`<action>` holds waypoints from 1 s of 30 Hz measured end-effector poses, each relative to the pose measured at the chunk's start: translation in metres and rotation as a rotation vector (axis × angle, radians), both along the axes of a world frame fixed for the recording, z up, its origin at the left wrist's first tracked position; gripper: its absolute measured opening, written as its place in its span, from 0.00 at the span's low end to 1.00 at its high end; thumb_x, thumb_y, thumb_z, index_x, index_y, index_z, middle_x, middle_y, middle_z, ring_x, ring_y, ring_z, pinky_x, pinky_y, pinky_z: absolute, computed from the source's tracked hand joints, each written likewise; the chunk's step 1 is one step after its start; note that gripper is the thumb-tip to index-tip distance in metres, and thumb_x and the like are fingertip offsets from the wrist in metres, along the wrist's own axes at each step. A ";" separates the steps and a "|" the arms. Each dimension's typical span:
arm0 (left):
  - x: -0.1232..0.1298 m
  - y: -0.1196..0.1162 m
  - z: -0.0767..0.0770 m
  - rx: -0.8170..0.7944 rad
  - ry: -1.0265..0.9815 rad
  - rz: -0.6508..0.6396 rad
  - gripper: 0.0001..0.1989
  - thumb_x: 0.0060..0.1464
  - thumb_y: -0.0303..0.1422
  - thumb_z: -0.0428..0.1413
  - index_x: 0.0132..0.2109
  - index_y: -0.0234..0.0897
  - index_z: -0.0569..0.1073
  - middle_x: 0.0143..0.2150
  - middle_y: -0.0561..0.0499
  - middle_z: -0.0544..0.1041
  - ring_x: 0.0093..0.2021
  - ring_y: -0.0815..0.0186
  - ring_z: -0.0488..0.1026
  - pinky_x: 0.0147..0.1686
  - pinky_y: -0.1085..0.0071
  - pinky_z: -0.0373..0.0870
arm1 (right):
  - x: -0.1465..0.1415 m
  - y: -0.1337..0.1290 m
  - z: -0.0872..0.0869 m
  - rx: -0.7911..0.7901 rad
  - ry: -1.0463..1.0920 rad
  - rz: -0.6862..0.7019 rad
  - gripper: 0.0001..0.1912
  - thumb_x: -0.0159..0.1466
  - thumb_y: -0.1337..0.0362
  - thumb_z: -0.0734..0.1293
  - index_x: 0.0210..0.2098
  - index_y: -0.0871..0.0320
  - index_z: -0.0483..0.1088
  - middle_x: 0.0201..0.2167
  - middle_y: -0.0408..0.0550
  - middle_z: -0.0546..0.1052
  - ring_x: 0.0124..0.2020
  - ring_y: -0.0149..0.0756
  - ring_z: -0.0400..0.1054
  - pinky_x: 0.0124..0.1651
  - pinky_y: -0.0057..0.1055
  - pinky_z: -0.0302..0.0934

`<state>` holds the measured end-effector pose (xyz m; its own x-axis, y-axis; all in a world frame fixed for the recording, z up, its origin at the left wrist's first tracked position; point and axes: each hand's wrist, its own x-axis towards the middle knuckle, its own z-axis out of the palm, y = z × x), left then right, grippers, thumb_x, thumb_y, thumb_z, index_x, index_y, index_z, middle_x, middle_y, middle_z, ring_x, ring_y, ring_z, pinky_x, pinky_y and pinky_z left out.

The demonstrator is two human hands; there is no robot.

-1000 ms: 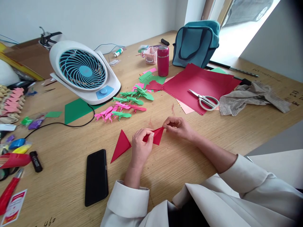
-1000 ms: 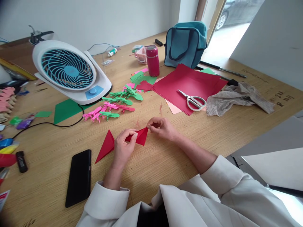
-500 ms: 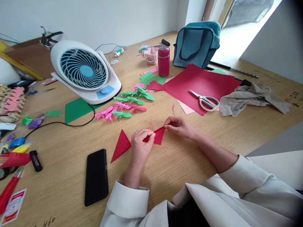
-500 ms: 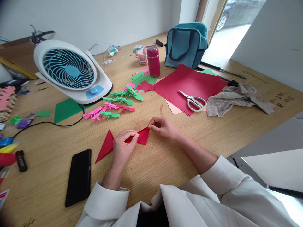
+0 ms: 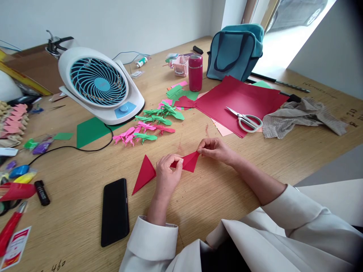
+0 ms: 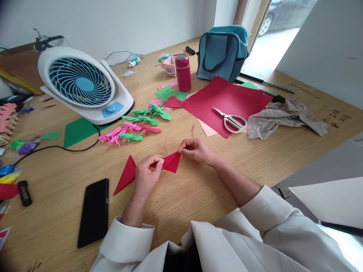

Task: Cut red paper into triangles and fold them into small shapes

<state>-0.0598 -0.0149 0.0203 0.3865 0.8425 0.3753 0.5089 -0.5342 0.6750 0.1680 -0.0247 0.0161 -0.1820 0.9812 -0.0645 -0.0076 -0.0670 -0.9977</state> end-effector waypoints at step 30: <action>0.004 -0.005 -0.010 -0.015 0.280 0.084 0.06 0.55 0.29 0.61 0.30 0.41 0.74 0.39 0.51 0.77 0.43 0.59 0.71 0.46 0.61 0.64 | -0.004 -0.014 0.006 0.226 -0.832 0.046 0.06 0.58 0.72 0.64 0.26 0.58 0.66 0.25 0.43 0.70 0.26 0.29 0.60 0.30 0.27 0.51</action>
<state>-0.0562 -0.0202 0.0105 0.4018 0.8807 0.2508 0.7187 -0.4730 0.5096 0.1641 -0.0386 0.0219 -0.2019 0.9794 0.0017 0.7297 0.1516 -0.6668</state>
